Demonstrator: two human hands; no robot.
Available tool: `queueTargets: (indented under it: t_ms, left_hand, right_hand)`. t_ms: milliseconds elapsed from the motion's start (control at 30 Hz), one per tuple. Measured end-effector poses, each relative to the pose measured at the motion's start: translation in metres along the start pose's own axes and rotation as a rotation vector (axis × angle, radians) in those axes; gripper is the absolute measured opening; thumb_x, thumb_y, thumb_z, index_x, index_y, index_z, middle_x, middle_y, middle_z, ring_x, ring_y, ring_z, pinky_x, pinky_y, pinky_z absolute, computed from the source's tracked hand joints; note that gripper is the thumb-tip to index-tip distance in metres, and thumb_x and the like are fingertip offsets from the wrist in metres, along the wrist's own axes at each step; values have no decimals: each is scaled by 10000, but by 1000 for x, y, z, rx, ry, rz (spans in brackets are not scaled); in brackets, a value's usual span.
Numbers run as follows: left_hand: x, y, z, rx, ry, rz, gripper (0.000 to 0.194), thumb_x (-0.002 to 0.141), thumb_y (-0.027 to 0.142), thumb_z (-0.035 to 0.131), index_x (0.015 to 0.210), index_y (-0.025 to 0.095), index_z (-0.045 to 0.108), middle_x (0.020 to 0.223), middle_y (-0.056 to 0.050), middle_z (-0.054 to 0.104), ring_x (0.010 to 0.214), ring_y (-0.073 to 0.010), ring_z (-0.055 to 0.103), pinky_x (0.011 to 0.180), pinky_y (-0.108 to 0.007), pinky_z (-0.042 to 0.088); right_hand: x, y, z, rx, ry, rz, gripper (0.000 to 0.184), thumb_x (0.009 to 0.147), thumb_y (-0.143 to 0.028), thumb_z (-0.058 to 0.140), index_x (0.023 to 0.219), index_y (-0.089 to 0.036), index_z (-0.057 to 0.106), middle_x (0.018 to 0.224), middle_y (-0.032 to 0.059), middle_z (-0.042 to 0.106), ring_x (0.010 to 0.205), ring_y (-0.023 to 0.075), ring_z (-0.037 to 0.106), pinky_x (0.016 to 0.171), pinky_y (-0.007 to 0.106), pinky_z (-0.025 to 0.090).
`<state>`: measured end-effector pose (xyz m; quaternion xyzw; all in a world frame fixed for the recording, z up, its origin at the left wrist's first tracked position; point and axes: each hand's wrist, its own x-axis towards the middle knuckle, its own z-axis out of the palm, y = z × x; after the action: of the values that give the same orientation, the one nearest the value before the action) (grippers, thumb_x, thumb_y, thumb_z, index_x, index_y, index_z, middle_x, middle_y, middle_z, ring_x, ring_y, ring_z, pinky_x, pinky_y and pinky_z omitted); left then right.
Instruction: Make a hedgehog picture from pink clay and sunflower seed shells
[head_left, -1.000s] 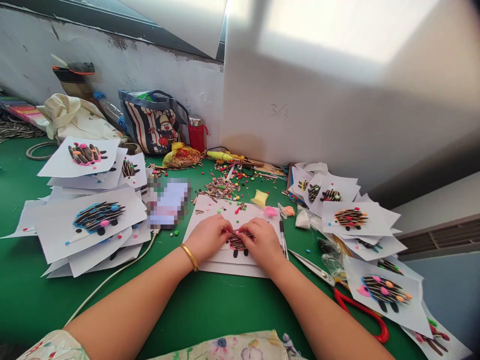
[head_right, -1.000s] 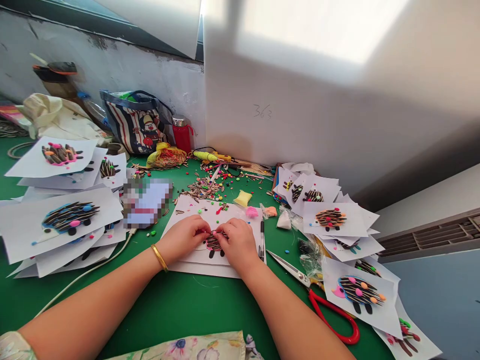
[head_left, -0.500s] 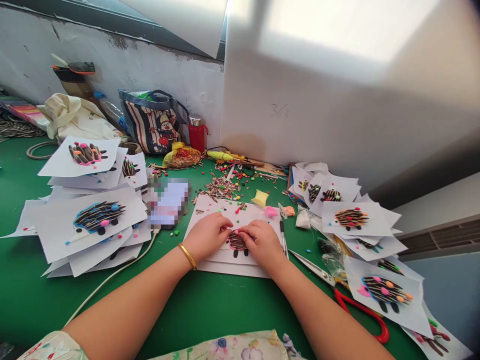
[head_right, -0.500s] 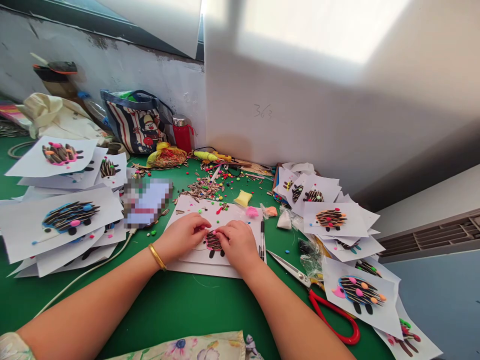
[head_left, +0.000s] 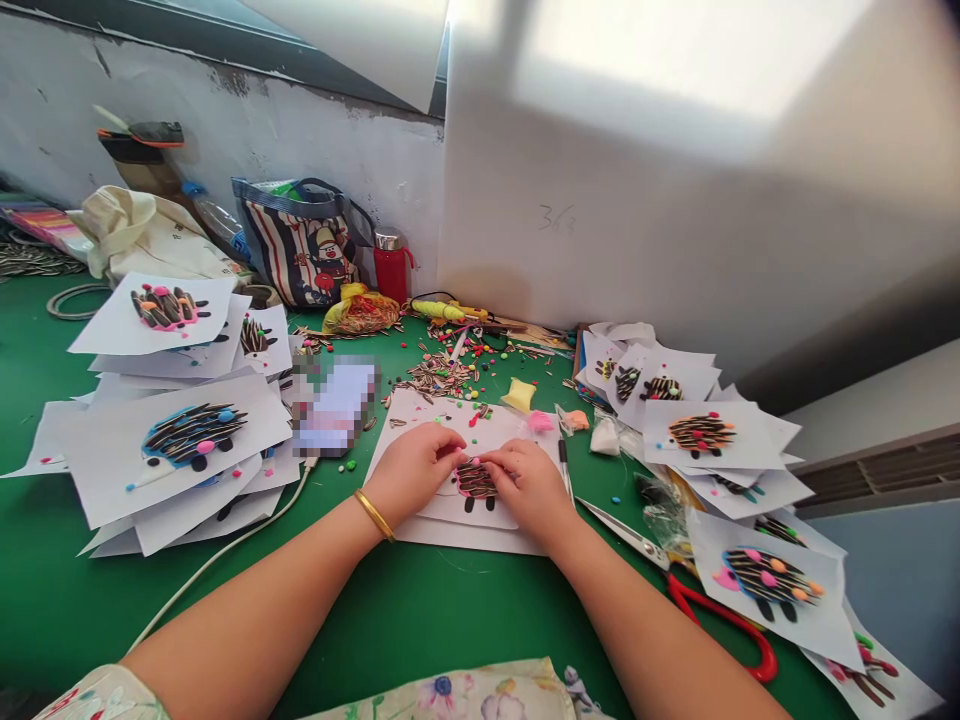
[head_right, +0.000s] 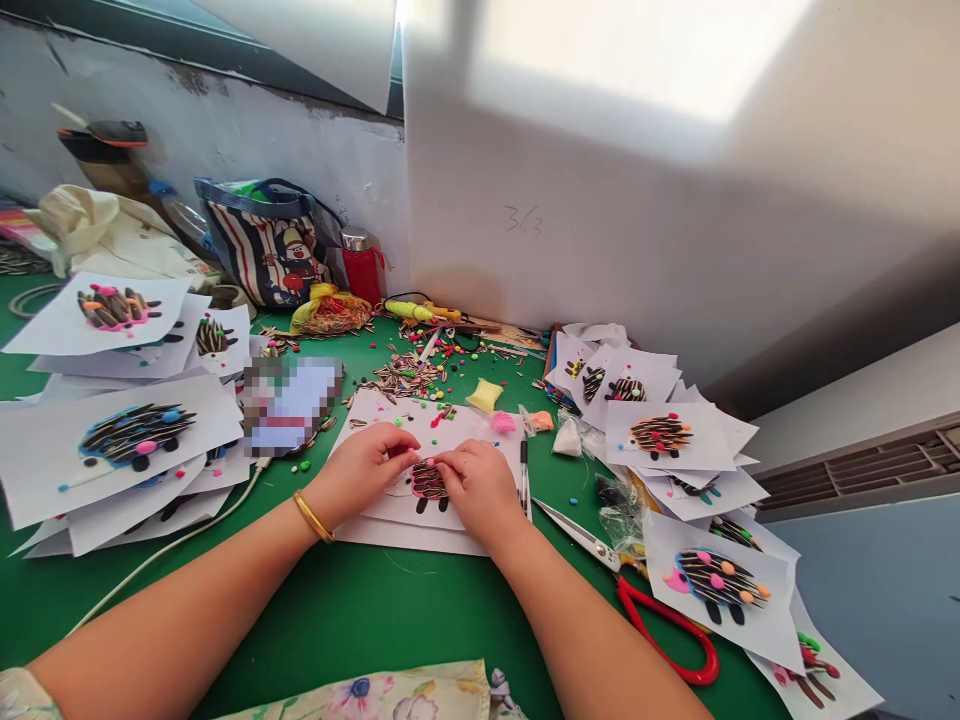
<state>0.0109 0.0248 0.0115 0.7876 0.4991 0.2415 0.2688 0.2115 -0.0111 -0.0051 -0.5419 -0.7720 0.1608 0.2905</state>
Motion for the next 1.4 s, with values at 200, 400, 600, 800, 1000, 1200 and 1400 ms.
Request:
queueTargets:
  t_ms: [200, 400, 600, 800, 1000, 1200, 1400]
  left_hand:
    - [0, -3, 3, 86, -100, 16, 138, 852, 247, 579, 897, 209, 704, 919, -39, 683, 883, -206, 610, 762, -305, 453]
    - [-1, -3, 4, 102, -109, 20, 133, 844, 240, 589, 897, 205, 705, 907, -43, 679, 868, -203, 601, 751, -300, 450]
    - [1, -4, 5, 107, -113, 25, 128, 842, 241, 587, 888, 206, 702, 903, -41, 677, 862, -198, 598, 747, -294, 446]
    - [1, -4, 6, 111, -119, 23, 142, 855, 266, 578, 889, 209, 704, 900, -42, 679, 852, -198, 602, 736, -289, 449]
    - [2, -6, 6, 116, -119, 21, 156, 852, 260, 574, 912, 212, 709, 920, -41, 692, 876, -203, 614, 755, -297, 460]
    - [2, -6, 5, 104, -97, -9, 239, 855, 246, 547, 1032, 209, 705, 1028, -57, 705, 962, -217, 626, 854, -324, 471]
    - [1, -5, 4, 85, -80, -17, 240, 855, 266, 542, 1022, 210, 705, 1023, -57, 710, 955, -226, 637, 849, -334, 487]
  right_hand:
    - [-1, -1, 5, -23, -10, 16, 213, 911, -198, 577, 997, -272, 757, 839, 32, 683, 859, 197, 586, 787, 326, 427]
    - [2, -3, 6, -6, -15, 51, 155, 882, -219, 636, 950, -270, 765, 838, 24, 694, 848, 185, 596, 763, 310, 425]
    - [8, -5, 6, 8, -12, 98, 94, 868, -273, 665, 852, -248, 754, 794, 23, 677, 822, 184, 588, 720, 298, 404]
    - [11, -6, 7, -26, -39, 122, 107, 871, -294, 662, 837, -255, 756, 789, 23, 674, 824, 187, 581, 714, 301, 377]
    - [10, -5, 6, -43, -56, 111, 118, 879, -289, 653, 885, -269, 769, 805, 19, 681, 835, 178, 581, 725, 296, 381]
    - [9, -5, 5, -46, -61, 82, 140, 896, -272, 631, 901, -264, 770, 800, 22, 685, 822, 173, 585, 728, 290, 395]
    - [10, -6, 6, -35, -18, 107, 94, 858, -278, 678, 796, -232, 732, 777, 18, 673, 806, 182, 583, 716, 299, 398]
